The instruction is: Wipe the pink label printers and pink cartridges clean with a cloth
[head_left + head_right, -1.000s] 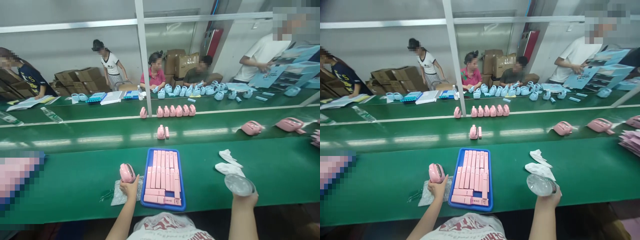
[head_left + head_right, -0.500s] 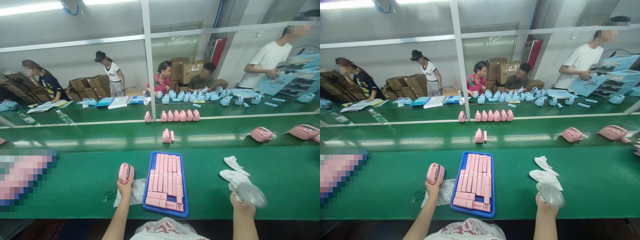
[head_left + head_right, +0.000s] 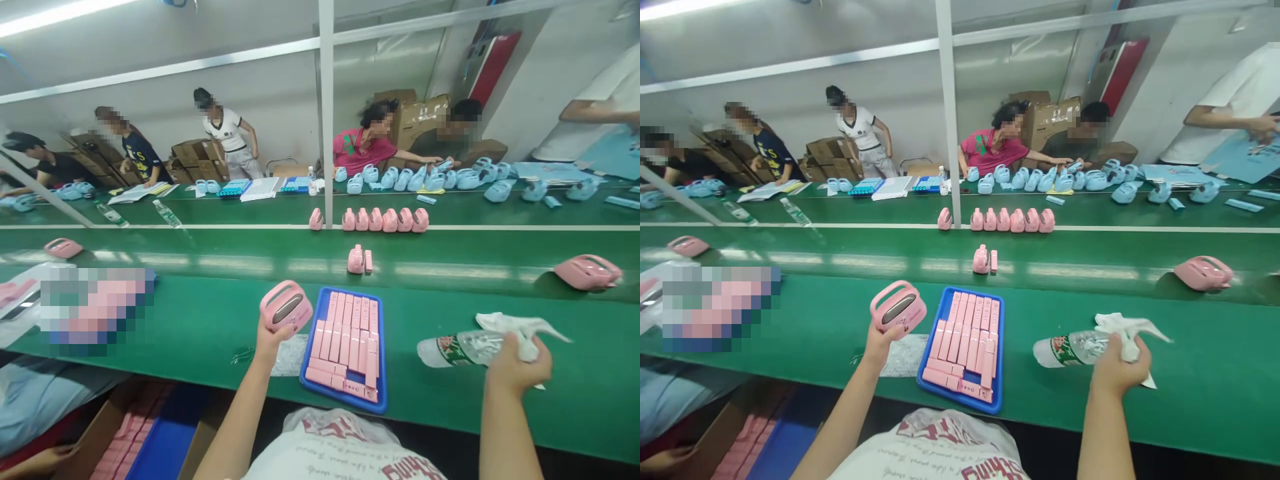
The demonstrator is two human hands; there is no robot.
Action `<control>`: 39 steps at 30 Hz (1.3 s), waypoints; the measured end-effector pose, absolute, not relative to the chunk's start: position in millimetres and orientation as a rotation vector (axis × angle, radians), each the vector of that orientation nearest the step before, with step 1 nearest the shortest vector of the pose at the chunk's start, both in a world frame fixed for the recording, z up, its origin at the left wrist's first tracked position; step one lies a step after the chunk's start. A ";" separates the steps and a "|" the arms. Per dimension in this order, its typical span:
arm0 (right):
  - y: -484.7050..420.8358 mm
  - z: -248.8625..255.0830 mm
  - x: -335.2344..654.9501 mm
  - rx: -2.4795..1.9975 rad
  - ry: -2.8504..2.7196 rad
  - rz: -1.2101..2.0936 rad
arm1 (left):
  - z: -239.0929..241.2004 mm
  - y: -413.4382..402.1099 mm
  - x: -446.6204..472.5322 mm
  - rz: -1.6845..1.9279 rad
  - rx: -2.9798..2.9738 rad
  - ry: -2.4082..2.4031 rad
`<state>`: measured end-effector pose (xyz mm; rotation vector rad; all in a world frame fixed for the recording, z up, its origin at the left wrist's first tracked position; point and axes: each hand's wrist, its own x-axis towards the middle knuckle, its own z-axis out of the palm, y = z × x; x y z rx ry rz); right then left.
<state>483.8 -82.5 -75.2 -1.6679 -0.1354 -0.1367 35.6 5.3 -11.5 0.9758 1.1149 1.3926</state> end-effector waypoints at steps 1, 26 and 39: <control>-78.3 -74.4 478.3 -1.699 -0.236 -0.133 | 0.7 2.8 42.1 1.396 1.028 1.076; -50.3 49.3 431.1 -1.979 -0.934 0.044 | 102.3 -42.4 85.6 1.812 2.218 0.906; -56.7 70.6 275.0 -1.046 -1.364 0.445 | 73.3 -49.3 91.1 1.563 1.675 0.989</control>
